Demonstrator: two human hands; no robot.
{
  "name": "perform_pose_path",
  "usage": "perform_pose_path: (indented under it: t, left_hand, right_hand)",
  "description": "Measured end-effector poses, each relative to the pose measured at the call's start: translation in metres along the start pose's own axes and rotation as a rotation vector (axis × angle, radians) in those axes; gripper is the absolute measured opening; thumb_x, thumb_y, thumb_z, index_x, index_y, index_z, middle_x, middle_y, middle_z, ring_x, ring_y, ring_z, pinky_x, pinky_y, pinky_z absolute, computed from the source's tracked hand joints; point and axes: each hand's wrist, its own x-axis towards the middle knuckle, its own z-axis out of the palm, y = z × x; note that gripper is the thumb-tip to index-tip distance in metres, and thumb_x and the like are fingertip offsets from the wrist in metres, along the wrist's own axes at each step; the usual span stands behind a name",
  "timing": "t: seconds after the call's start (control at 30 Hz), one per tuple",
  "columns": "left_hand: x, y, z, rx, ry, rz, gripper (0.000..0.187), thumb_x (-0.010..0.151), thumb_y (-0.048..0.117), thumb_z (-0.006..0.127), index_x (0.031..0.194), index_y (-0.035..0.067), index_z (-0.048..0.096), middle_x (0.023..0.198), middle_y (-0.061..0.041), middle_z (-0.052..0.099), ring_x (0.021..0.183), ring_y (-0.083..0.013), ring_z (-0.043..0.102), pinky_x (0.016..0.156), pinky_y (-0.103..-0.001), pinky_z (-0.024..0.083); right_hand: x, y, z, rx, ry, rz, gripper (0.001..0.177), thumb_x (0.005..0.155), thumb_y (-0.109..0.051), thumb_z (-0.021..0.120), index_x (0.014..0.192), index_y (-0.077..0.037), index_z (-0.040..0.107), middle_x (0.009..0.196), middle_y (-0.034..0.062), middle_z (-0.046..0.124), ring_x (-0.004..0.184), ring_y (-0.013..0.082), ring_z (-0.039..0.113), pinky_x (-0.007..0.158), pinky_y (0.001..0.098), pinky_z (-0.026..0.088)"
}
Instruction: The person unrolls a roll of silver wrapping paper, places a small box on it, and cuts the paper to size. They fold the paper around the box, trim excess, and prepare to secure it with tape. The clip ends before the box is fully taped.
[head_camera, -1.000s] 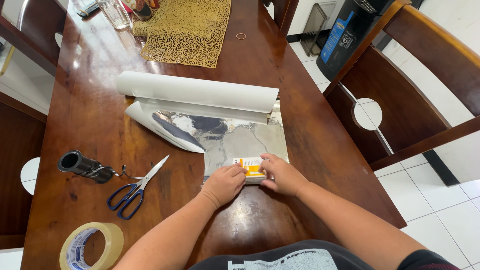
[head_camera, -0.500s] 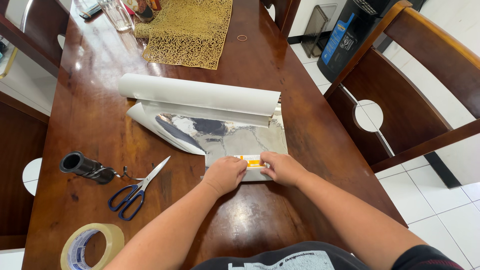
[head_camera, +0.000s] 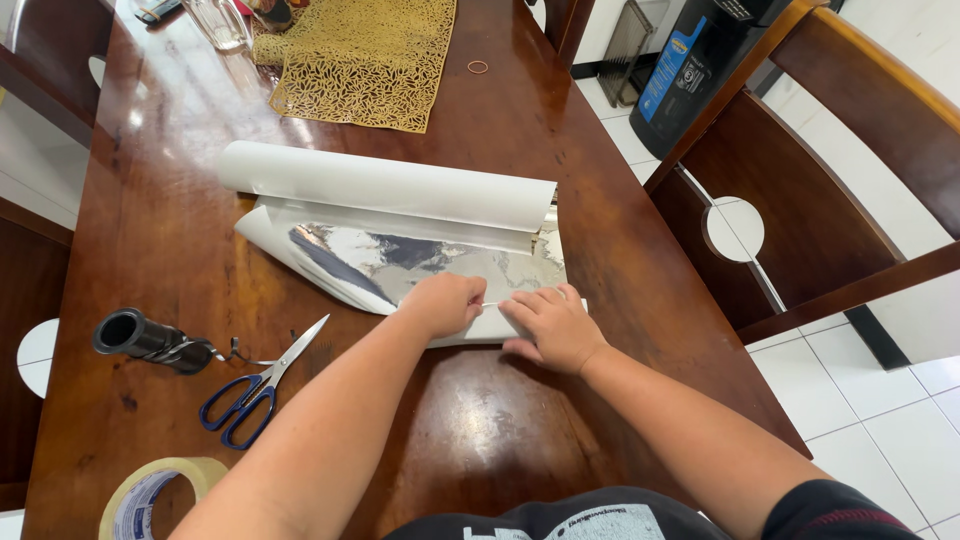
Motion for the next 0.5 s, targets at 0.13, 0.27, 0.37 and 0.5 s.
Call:
perform_pose_path:
  t: [0.13, 0.27, 0.37, 0.5]
  left_hand:
    - [0.011, -0.011, 0.003, -0.069, -0.036, -0.024, 0.014, 0.087, 0.026, 0.07, 0.091, 0.013, 0.066, 0.086, -0.01, 0.073, 0.087, -0.0329, 0.069, 0.076, -0.047, 0.053]
    - [0.014, -0.023, 0.01, -0.217, 0.022, 0.004, 0.013, 0.085, 0.023, 0.07, 0.092, 0.014, 0.066, 0.087, -0.009, 0.075, 0.086, -0.0311, 0.07, 0.076, -0.044, 0.054]
    - [0.01, -0.024, 0.015, -0.276, 0.083, 0.027, 0.011, 0.085, 0.022, 0.068, 0.095, 0.017, 0.07, 0.089, -0.006, 0.076, 0.086, -0.0299, 0.072, 0.076, -0.042, 0.055]
    - [-0.002, -0.017, 0.017, -0.083, 0.179, 0.102, 0.013, 0.091, 0.027, 0.067, 0.1, 0.023, 0.075, 0.1, -0.002, 0.076, 0.097, -0.0284, 0.071, 0.084, -0.043, 0.054]
  right_hand:
    - [0.003, 0.006, 0.001, 0.159, -0.156, 0.07, 0.061, 0.078, -0.034, 0.081, 0.132, -0.016, 0.06, 0.131, 0.0068, 0.061, 0.115, 0.0318, 0.055, 0.105, 0.0475, 0.038]
    - [0.004, 0.011, 0.007, 0.188, -0.193, 0.116, 0.06, 0.077, -0.029, 0.082, 0.132, -0.018, 0.061, 0.127, 0.0048, 0.063, 0.117, 0.0276, 0.057, 0.111, 0.0541, 0.033]
    - [0.005, 0.014, 0.01, 0.211, -0.195, 0.126, 0.061, 0.076, -0.03, 0.084, 0.131, -0.017, 0.061, 0.125, 0.0052, 0.063, 0.118, 0.0269, 0.057, 0.112, 0.0561, 0.03]
    - [0.008, 0.017, 0.009, 0.212, -0.224, 0.139, 0.061, 0.075, -0.029, 0.084, 0.131, -0.018, 0.062, 0.124, 0.0052, 0.064, 0.118, 0.027, 0.056, 0.113, 0.056, 0.028]
